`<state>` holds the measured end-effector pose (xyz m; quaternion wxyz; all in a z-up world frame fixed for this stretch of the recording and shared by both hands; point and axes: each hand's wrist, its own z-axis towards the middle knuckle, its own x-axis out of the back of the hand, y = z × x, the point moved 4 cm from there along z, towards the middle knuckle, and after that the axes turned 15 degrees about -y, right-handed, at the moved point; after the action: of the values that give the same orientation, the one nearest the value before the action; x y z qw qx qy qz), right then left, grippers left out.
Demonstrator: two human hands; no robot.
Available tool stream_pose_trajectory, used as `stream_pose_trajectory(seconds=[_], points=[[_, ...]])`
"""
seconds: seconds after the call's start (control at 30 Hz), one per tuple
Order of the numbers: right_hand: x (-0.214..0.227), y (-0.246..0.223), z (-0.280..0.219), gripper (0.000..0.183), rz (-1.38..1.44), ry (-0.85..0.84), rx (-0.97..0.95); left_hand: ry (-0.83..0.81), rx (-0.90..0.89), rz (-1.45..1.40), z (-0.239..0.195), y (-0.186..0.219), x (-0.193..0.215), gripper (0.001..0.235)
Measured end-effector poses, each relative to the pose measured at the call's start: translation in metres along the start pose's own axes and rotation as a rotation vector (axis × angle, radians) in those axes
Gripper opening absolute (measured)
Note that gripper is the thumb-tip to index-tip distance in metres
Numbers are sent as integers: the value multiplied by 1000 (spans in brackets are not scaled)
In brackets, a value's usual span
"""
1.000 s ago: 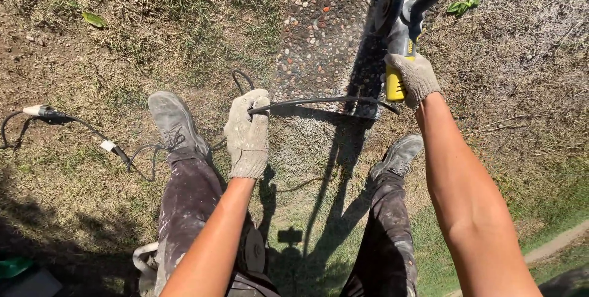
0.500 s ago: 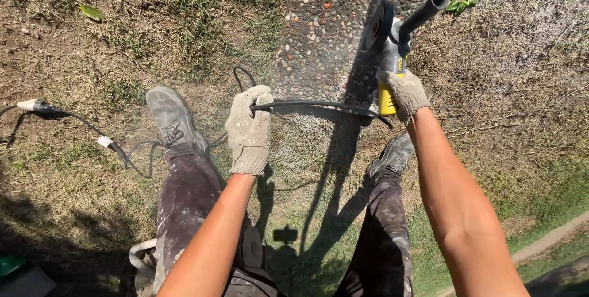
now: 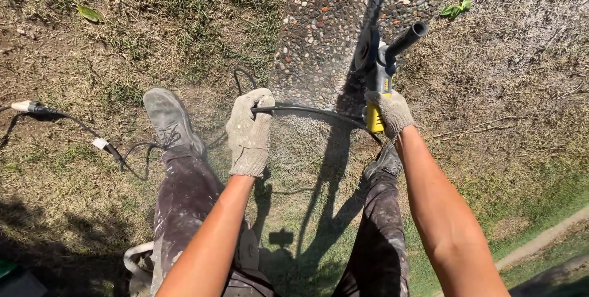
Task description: Cutting a stone or concrete slab using an electric angle grinder
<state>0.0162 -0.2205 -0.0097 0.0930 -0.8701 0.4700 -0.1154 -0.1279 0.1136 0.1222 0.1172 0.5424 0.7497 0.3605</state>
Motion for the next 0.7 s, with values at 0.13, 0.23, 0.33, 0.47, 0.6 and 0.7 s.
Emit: stream_pose_trajectory(seconds=[0.13, 0.23, 0.33, 0.47, 0.6, 0.7], points=[[12, 3, 20, 43, 58, 6, 9, 7, 17, 5, 1, -3, 0, 19], [9, -26, 10, 40, 31, 3, 24, -1, 12, 7, 2, -5, 0, 20], [11, -41, 15, 40, 21, 26, 64, -7, 2, 11, 2, -3, 0, 21], [23, -49, 33, 40, 19, 20, 115, -7, 2, 10, 2, -4, -1, 21], [31, -59, 44, 40, -17, 18, 146, -11, 8, 14, 1, -3, -1, 21], [23, -80, 28, 40, -80, 8, 150, -18, 1, 17, 2, 0, -2, 22]])
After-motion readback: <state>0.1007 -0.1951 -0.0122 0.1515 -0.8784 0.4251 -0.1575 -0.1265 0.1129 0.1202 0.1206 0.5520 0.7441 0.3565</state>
